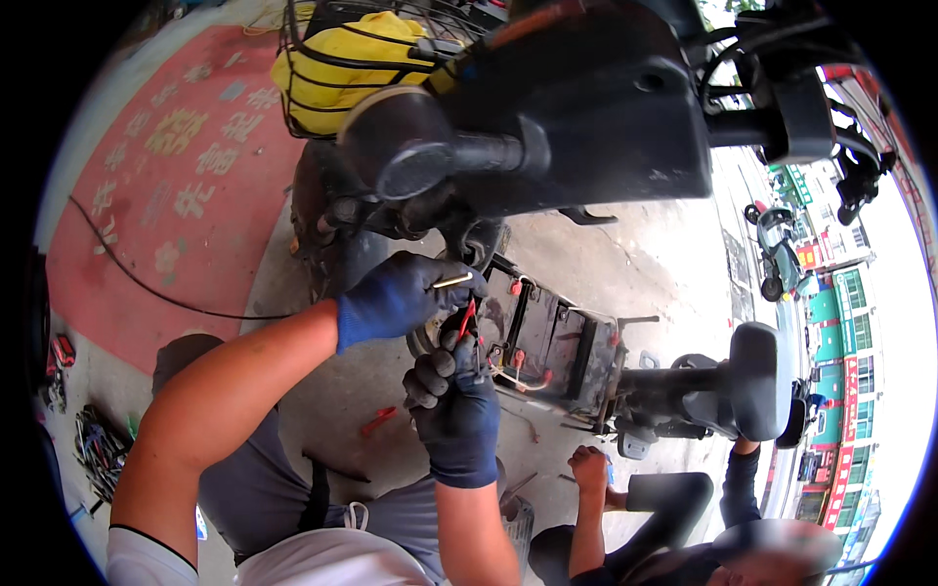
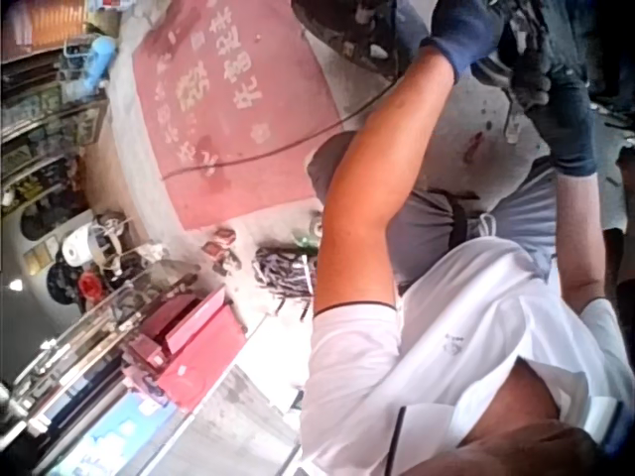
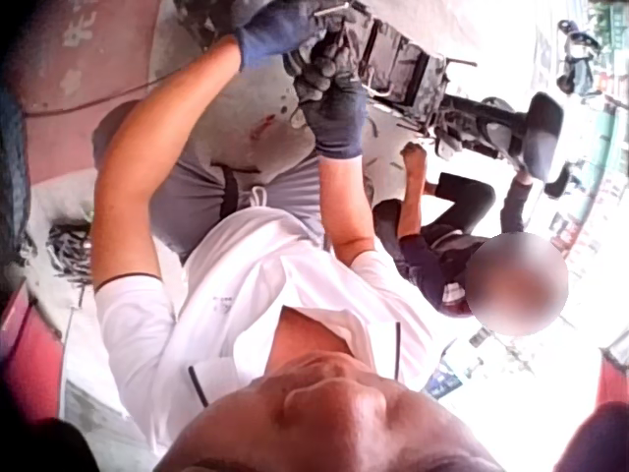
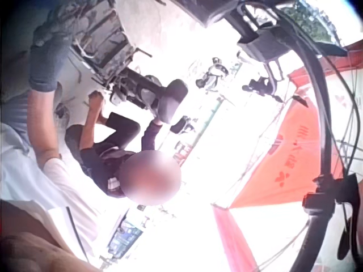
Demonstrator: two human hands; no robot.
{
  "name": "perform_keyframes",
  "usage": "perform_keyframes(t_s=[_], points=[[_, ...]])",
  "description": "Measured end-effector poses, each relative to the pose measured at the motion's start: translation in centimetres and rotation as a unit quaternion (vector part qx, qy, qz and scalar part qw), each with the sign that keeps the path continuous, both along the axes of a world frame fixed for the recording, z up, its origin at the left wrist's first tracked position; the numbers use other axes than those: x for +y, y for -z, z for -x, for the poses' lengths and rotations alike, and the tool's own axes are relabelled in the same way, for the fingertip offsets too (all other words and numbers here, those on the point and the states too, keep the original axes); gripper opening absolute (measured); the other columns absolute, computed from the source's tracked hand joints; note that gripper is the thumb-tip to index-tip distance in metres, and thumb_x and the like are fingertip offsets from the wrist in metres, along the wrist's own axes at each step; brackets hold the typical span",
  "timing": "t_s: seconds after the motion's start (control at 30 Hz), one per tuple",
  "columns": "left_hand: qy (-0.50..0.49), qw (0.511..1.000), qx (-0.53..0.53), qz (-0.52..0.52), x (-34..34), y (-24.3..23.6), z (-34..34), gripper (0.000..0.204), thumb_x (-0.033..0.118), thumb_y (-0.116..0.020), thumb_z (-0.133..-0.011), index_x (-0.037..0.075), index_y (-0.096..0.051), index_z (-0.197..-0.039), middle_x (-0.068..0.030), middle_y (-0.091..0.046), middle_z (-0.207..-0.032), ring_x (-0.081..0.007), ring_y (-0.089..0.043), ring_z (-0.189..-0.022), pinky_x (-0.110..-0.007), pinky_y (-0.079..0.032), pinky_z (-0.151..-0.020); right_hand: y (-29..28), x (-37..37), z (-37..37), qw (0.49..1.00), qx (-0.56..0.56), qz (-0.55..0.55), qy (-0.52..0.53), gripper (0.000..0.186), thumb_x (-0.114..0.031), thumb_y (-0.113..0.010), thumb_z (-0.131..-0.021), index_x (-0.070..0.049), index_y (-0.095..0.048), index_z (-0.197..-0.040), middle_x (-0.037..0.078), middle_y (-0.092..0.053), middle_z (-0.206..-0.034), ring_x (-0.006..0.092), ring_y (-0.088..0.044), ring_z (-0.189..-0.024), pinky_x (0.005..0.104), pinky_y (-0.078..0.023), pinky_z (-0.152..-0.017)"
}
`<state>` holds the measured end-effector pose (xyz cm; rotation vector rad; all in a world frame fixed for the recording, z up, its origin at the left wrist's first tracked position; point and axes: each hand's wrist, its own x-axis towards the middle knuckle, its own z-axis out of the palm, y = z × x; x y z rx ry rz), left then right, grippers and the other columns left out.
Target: The person sits on the ground and repairs the wiring of an electric scooter. They use pliers to strip wire ends, wrap connections with red and black electrical tape, and secure the wires with a zip tie.
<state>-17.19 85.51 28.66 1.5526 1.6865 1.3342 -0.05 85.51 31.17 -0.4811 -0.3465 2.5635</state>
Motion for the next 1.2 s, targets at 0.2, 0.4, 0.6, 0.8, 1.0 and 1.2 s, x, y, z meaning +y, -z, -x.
perform_keyframes(t_s=[0.2, 0.4, 0.6, 0.8, 1.0, 1.2], points=[[-0.049, 0.998, -0.046, 0.016, 1.5, -0.4, -0.2, 0.029, 0.029, -0.057, -0.095, 0.014, -0.066, -0.118, -0.0157, -0.070, -0.100, -0.0311, -0.067, -0.091, -0.039, -0.053, -0.080, -3.6, -5.3, -6.6, 0.861, -0.171, -0.462, -0.128, 0.026, -0.024, -0.069, -0.088, 0.002, -0.067, -0.090, 0.012, -0.065, -0.079, 0.0214, -0.063, -0.073, 0.0319, -0.049, -0.066], [-0.024, 0.993, -0.011, -0.113, -0.3, 1.8, 0.2, 0.044, 0.019, -0.059, -0.088, 0.010, -0.054, -0.131, -0.0185, -0.067, -0.106, -0.0337, -0.066, -0.091, -0.042, -0.052, -0.082, 6.0, -2.0, -8.3, 0.767, -0.353, -0.526, -0.104, 0.027, -0.009, -0.060, -0.093, -0.003, -0.061, -0.120, 0.005, -0.068, -0.098, 0.0138, -0.063, -0.084, 0.0278, -0.052, -0.070], [-0.117, 0.991, -0.030, -0.058, -6.0, -5.1, -3.0, 0.049, 0.020, -0.066, -0.082, 0.006, -0.052, -0.126, -0.0227, -0.066, -0.096, -0.0399, -0.064, -0.090, -0.048, -0.049, -0.080, 11.1, -5.6, -7.2, 0.551, -0.268, -0.728, -0.308, 0.048, 0.002, -0.044, -0.080, 0.002, -0.053, -0.128, 0.023, -0.057, -0.127, 0.0361, -0.053, -0.121, 0.0449, -0.047, -0.098], [-0.084, 0.995, 0.013, -0.048, -7.1, -3.7, -4.6, 0.037, 0.028, -0.064, -0.086, 0.009, -0.058, -0.117, -0.0176, -0.064, -0.103, -0.0354, -0.061, -0.103, -0.045, -0.043, -0.097, 13.8, -4.7, -4.0, 0.525, -0.343, -0.670, -0.398, 0.033, -0.020, -0.048, -0.097, -0.006, -0.056, -0.126, 0.019, -0.060, -0.125, 0.0369, -0.054, -0.119, 0.0474, -0.038, -0.106], [-0.100, 0.988, 0.010, -0.118, -7.4, -4.0, -9.9, 0.037, 0.030, -0.063, -0.085, 0.010, -0.062, -0.116, -0.0165, -0.066, -0.103, -0.0347, -0.062, -0.102, -0.046, -0.045, -0.095, 14.7, -4.0, -3.8, 0.542, -0.302, -0.688, -0.376, 0.034, -0.025, -0.047, -0.098, -0.007, -0.057, -0.126, 0.018, -0.060, -0.126, 0.0366, -0.053, -0.119, 0.0483, -0.038, -0.106], [-0.125, 0.985, 0.041, -0.109, -11.3, -5.1, -11.5, 0.037, 0.033, -0.063, -0.084, 0.011, -0.065, -0.114, -0.0155, -0.068, -0.103, -0.0341, -0.063, -0.102, -0.046, -0.047, -0.093, 15.0, -5.0, -2.6, 0.644, -0.254, -0.626, -0.358, 0.036, -0.030, -0.046, -0.099, -0.008, -0.057, -0.126, 0.017, -0.060, -0.126, 0.0363, -0.053, -0.119, 0.0491, -0.037, -0.106]])
